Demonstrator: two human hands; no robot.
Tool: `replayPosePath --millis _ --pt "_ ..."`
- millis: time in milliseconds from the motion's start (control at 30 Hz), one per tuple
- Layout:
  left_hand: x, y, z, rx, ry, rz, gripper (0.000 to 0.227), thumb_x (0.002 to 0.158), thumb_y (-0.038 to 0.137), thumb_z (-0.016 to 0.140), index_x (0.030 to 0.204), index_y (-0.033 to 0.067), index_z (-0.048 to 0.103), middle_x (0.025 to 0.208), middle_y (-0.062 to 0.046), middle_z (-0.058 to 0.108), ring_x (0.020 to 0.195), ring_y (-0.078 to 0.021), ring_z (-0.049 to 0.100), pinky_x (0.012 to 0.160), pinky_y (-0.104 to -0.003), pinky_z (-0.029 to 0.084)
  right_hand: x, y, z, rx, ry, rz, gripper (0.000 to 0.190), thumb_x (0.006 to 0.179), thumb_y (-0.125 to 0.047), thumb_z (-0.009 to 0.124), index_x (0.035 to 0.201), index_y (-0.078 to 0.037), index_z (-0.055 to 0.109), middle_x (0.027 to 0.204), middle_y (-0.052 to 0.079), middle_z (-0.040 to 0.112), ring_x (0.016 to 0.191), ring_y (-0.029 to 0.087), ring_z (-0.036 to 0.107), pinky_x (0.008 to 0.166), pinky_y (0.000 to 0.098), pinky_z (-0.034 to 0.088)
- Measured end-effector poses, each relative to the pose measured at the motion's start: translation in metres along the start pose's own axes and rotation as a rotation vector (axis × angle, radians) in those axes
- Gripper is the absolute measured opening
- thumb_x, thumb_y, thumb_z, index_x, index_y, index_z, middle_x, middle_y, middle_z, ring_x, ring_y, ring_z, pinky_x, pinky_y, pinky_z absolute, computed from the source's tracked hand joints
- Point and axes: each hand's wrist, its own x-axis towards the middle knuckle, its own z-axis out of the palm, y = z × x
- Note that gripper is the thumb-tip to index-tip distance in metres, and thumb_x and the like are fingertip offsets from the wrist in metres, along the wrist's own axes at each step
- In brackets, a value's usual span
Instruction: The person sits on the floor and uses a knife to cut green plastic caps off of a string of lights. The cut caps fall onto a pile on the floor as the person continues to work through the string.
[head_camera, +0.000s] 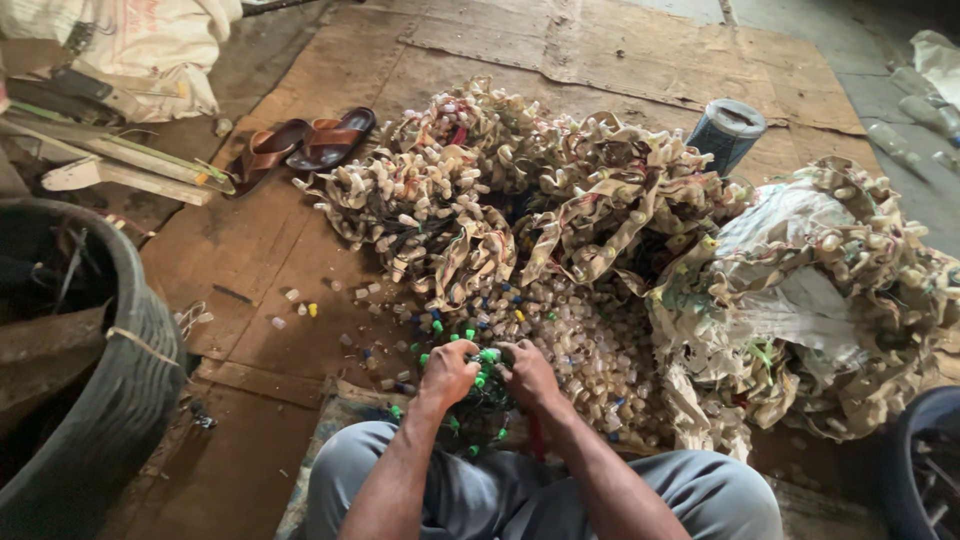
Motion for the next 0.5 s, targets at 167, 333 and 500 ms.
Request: replayPosePath --millis 167,333,500 --pt "-0.006 0.005 -0.010 -0.067 0.014 -0.005 0.042 0.077 0.018 0.074 0.118 0.0085 0.072 0.099 -0.021 0.076 0.095 -0.0379 0.075 0.086 -0.044 0.059 0.012 -0.013 -0.002 0.039 0.049 -0.007 0.022 0.085 -0.024 0.072 0.106 -0.017 0.078 0.107 0.010 0.070 0.098 0.032 0.068 0.082 0.0409 0.055" --pt "-0.013 0.009 -0.015 0.314 0.062 0.032 0.048 0.086 0.026 0.075 0.131 0.0122 0.063 0.097 -0.022 0.074 0.092 -0.0414 0.071 0.086 -0.050 0.053 0.016 -0.030 -0.040 0.244 0.022 0.175 0.030 0.096 -0.037 0.067 0.096 -0.009 0.078 0.079 0.007 0.071 0.074 0.022 0.068 0.068 0.0347 0.052" --pt "-0.025 0.013 -0.030 0.537 0.083 -0.044 0.028 0.089 0.031 0.073 0.112 0.0149 0.069 0.100 -0.011 0.075 0.104 -0.0323 0.068 0.097 -0.050 0.046 0.014 -0.018 -0.090 0.335 0.023 0.145 0.037 0.103 -0.033 0.062 0.087 -0.001 0.072 0.069 0.008 0.060 0.063 0.015 0.052 0.058 0.0326 0.044"
